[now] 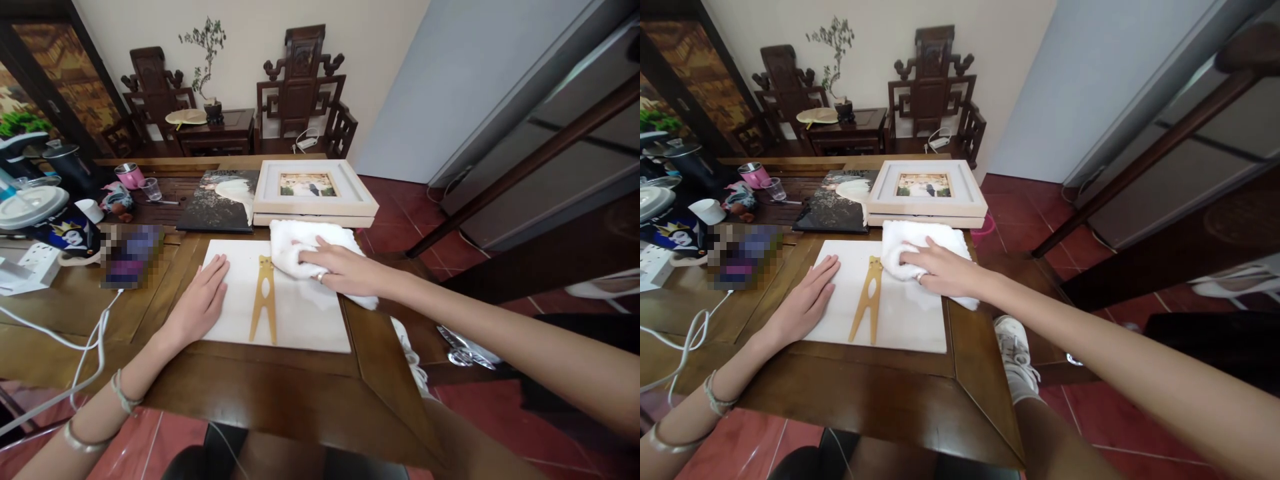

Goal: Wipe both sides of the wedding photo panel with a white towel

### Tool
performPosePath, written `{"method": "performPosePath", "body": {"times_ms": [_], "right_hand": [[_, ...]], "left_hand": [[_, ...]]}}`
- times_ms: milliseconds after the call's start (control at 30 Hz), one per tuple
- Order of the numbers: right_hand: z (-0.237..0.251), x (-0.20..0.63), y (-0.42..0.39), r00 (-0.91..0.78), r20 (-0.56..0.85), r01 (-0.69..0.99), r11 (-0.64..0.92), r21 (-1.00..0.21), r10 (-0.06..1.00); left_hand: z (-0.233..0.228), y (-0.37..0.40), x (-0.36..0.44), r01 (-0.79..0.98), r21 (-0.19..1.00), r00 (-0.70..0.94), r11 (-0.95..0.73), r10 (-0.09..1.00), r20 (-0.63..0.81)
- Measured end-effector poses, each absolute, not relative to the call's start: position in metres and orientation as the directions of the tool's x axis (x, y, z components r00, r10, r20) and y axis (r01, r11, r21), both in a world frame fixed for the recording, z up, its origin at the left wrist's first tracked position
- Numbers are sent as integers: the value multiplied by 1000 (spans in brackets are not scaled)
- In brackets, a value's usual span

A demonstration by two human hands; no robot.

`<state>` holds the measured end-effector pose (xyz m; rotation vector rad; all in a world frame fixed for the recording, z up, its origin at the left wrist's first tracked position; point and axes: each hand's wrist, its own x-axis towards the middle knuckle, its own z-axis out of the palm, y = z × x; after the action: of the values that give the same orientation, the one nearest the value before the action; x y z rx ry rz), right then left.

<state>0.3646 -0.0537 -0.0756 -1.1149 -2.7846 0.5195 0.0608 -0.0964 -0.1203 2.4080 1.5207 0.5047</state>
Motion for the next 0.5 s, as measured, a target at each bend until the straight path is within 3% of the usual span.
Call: {"method": "performPosePath", "body": {"times_ms": [133,233,367,433,500], "right_hand": [[-70,357,-68,-719,-37,661,668,-342,694],[-54,353,-105,-688,-187,705,585,-401,701],[-27,351,-157,-732,-367,676,545,-495,574],[-18,353,-168,-762,-417,647,554,-524,496],[-15,357,-166,-768,-411,639,557,-530,491]], "left_hand": [[-121,-96,62,822,381,392,-422,906,159],[-121,-96,61,827,376,392,-419,908,150],[-123,-95,60,825,375,394,-422,906,152],[-124,-95,60,823,375,395,-427,904,162],[-124,-95,60,821,376,395,-430,903,169]]}}
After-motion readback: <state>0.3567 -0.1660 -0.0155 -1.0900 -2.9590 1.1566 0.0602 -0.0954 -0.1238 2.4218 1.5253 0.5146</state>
